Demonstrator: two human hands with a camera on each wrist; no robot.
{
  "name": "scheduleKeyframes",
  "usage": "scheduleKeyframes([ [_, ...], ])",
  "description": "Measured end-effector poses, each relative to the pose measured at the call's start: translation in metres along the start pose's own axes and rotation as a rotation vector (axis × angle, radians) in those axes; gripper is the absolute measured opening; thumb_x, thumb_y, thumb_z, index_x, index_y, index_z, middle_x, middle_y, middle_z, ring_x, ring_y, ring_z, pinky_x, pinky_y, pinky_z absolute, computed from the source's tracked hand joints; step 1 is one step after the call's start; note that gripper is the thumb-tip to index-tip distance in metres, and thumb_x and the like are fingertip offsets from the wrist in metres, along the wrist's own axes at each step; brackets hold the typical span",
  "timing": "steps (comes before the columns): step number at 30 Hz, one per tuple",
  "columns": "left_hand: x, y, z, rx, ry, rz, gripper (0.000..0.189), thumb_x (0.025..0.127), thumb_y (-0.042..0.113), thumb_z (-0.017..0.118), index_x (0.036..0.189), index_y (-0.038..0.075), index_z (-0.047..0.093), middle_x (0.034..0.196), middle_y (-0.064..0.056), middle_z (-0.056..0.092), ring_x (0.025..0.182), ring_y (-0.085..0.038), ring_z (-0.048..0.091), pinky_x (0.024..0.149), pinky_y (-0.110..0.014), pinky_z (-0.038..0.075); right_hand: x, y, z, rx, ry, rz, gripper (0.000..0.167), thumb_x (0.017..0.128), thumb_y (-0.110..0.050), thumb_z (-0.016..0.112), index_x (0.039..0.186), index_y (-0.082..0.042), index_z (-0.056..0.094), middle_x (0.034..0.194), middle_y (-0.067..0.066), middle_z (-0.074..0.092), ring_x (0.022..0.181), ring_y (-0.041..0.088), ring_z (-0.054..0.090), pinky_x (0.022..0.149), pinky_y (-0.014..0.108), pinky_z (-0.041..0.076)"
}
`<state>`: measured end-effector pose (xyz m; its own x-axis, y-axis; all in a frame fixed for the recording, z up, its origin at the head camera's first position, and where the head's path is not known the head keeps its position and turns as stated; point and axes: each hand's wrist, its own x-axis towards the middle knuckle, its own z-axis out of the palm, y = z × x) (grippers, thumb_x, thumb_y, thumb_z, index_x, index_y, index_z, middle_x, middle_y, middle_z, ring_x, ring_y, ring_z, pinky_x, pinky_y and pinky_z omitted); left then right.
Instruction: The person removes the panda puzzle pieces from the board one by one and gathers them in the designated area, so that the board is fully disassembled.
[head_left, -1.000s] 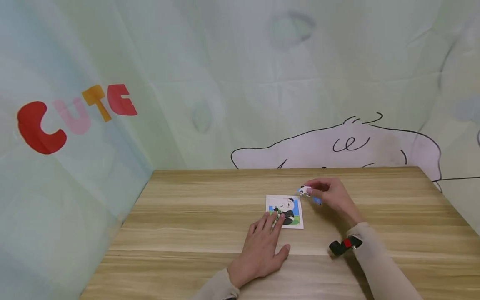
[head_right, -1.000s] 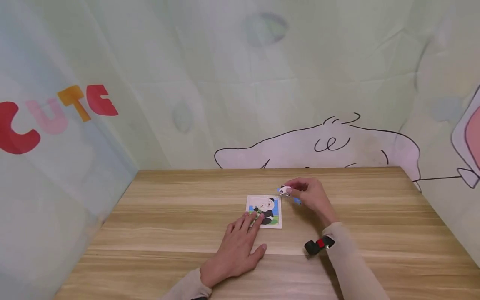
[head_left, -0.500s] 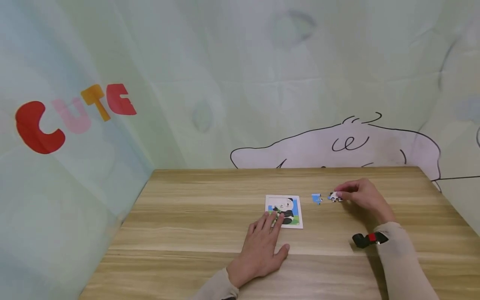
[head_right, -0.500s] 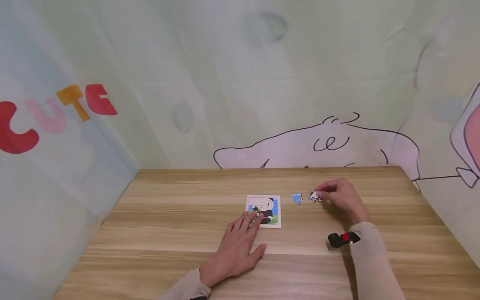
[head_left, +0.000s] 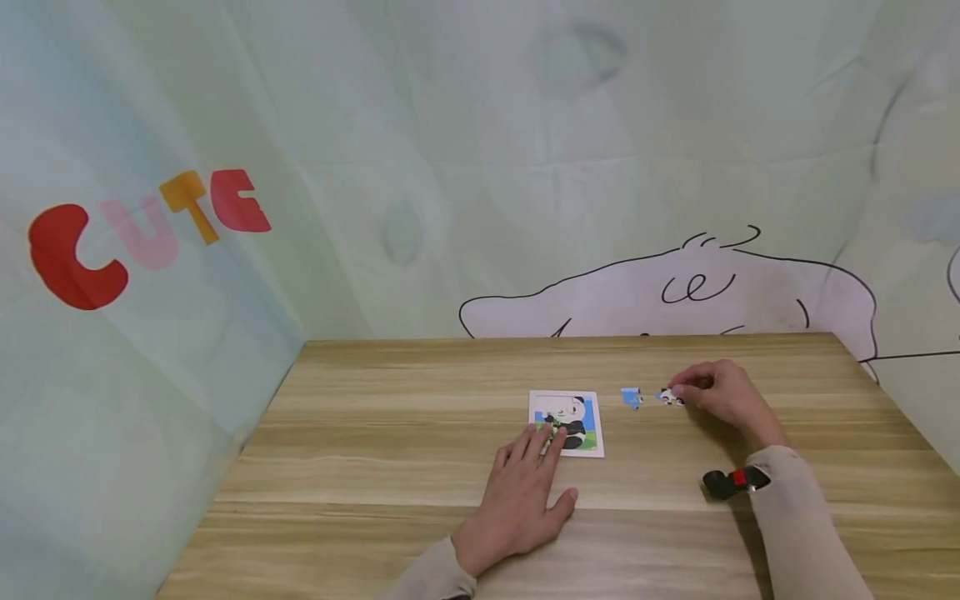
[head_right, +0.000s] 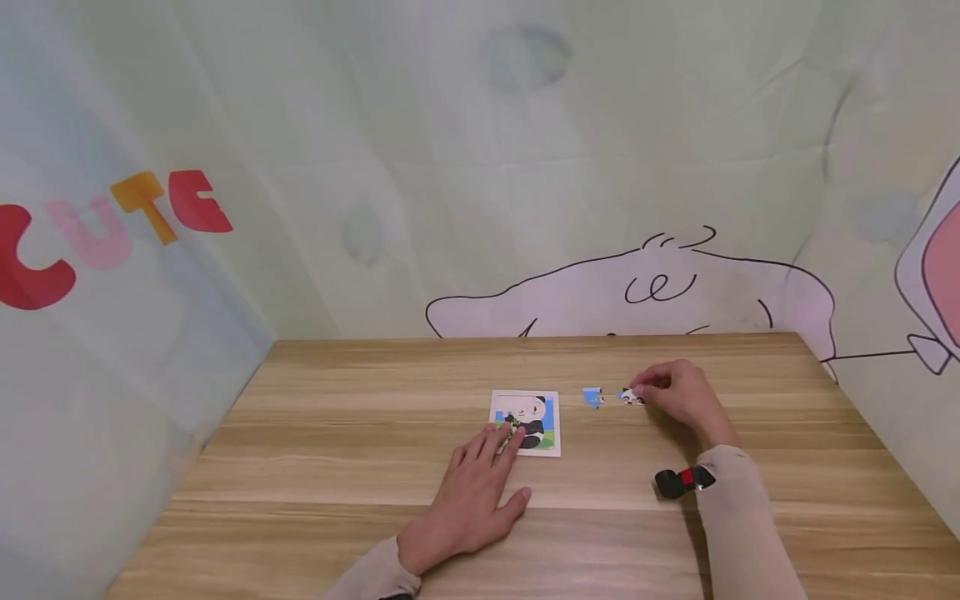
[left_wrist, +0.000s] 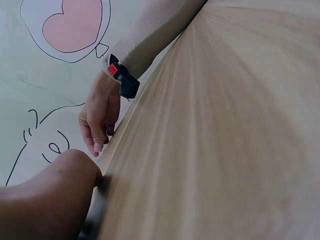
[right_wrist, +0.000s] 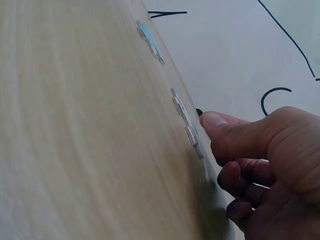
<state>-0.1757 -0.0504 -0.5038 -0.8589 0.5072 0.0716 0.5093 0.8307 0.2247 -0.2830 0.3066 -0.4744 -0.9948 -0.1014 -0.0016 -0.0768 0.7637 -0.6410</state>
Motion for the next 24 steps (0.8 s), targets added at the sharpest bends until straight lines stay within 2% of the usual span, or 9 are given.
scheduleKeyframes([
  [3, 0.001, 0.000, 0.000, -0.004, -0.008, -0.006, 0.078, 0.108, 0.057, 0.039, 0.173, 0.017, 0.025, 0.178, -0.008, 0.031, 0.165, -0.033, 0.029, 0.125, -0.055, 0.035, 0.000, -0.005, 0.000, 0.001, 0.015, -0.033, 0.026, 0.104, -0.024, 0.071, 0.119, -0.004, 0.079, 0.109, 0.015, 0.076, 0.092, 0.022, 0.059, 0.072, 0.028, 0.048],
  [8, 0.001, -0.001, -0.001, -0.010, -0.017, -0.007, 0.078, 0.107, 0.058, 0.040, 0.173, 0.017, 0.025, 0.178, -0.008, 0.030, 0.166, -0.033, 0.028, 0.125, -0.056, 0.034, 0.004, -0.028, 0.012, 0.008, 0.038, -0.093, 0.022, 0.104, -0.015, 0.069, 0.120, -0.005, 0.079, 0.107, 0.013, 0.075, 0.090, 0.021, 0.058, 0.072, 0.026, 0.048],
  [11, 0.001, -0.001, 0.000, -0.019, -0.020, -0.006, 0.078, 0.107, 0.058, 0.040, 0.173, 0.017, 0.024, 0.178, -0.009, 0.030, 0.166, -0.034, 0.028, 0.126, -0.057, 0.034, 0.006, -0.046, 0.027, 0.023, 0.003, -0.113, 0.021, 0.102, -0.012, 0.069, 0.120, -0.006, 0.079, 0.103, 0.011, 0.073, 0.089, 0.022, 0.057, 0.072, 0.027, 0.048],
  [15, 0.002, -0.001, 0.001, -0.025, -0.019, -0.007, 0.078, 0.107, 0.058, 0.040, 0.173, 0.018, 0.025, 0.178, -0.009, 0.030, 0.166, -0.034, 0.028, 0.126, -0.057, 0.034, 0.009, -0.065, 0.047, 0.044, -0.054, -0.180, 0.018, 0.098, -0.013, 0.076, 0.115, -0.008, 0.080, 0.095, 0.006, 0.071, 0.086, 0.019, 0.056, 0.072, 0.027, 0.047],
  [24, 0.002, -0.001, 0.000, -0.033, -0.018, -0.013, 0.078, 0.107, 0.058, 0.040, 0.172, 0.018, 0.026, 0.177, -0.008, 0.031, 0.165, -0.034, 0.028, 0.126, -0.057, 0.034, 0.010, -0.082, 0.070, -0.005, -0.140, -0.261, 0.027, 0.090, -0.023, 0.087, 0.114, -0.011, 0.079, 0.090, 0.000, 0.064, 0.083, 0.016, 0.053, 0.071, 0.026, 0.045],
])
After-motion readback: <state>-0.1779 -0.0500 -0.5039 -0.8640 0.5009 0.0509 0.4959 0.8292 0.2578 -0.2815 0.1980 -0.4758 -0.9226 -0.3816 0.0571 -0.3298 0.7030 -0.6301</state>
